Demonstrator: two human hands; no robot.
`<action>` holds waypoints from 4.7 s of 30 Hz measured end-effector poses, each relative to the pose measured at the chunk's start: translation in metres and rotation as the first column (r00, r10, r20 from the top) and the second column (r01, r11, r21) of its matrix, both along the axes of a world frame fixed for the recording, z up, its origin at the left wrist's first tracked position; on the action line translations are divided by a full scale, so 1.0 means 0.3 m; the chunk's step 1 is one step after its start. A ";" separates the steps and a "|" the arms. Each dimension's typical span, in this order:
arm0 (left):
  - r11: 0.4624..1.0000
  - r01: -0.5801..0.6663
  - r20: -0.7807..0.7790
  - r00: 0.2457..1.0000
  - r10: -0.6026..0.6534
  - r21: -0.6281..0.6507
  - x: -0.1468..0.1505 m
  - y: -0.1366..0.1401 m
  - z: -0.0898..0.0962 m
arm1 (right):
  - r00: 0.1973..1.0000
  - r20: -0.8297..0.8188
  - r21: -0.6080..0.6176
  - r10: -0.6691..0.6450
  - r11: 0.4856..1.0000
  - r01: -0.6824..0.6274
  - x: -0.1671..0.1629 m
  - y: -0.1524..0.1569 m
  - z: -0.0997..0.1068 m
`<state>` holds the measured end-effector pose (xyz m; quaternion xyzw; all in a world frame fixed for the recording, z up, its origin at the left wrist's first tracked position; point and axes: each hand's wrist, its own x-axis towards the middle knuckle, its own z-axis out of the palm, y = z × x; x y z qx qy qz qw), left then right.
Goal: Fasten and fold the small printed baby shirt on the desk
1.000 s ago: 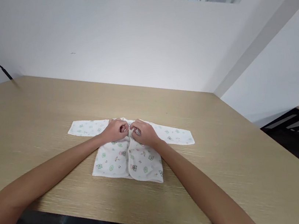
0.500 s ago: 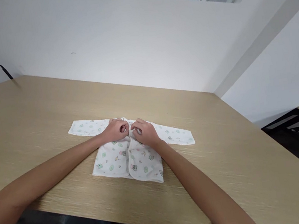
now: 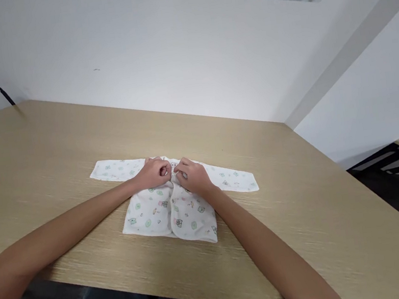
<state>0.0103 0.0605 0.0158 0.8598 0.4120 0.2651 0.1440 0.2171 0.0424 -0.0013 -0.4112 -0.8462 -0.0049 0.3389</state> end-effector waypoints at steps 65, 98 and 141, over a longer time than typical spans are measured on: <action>0.957 0.078 -0.088 0.995 -0.055 0.280 0.002 -0.037 0.007 | 0.993 -0.114 -0.084 -0.019 0.996 0.009 -0.008 0.007 0.008; 0.996 0.071 0.050 0.996 -0.073 0.050 -0.009 0.016 -0.016 | 0.968 -0.251 -0.343 -0.021 0.937 -0.069 -0.003 0.003 0.035; 0.967 0.107 -0.259 0.965 -0.046 0.230 0.000 -0.012 0.010 | 0.993 -0.110 -0.207 0.038 0.977 -0.060 -0.011 -0.012 0.043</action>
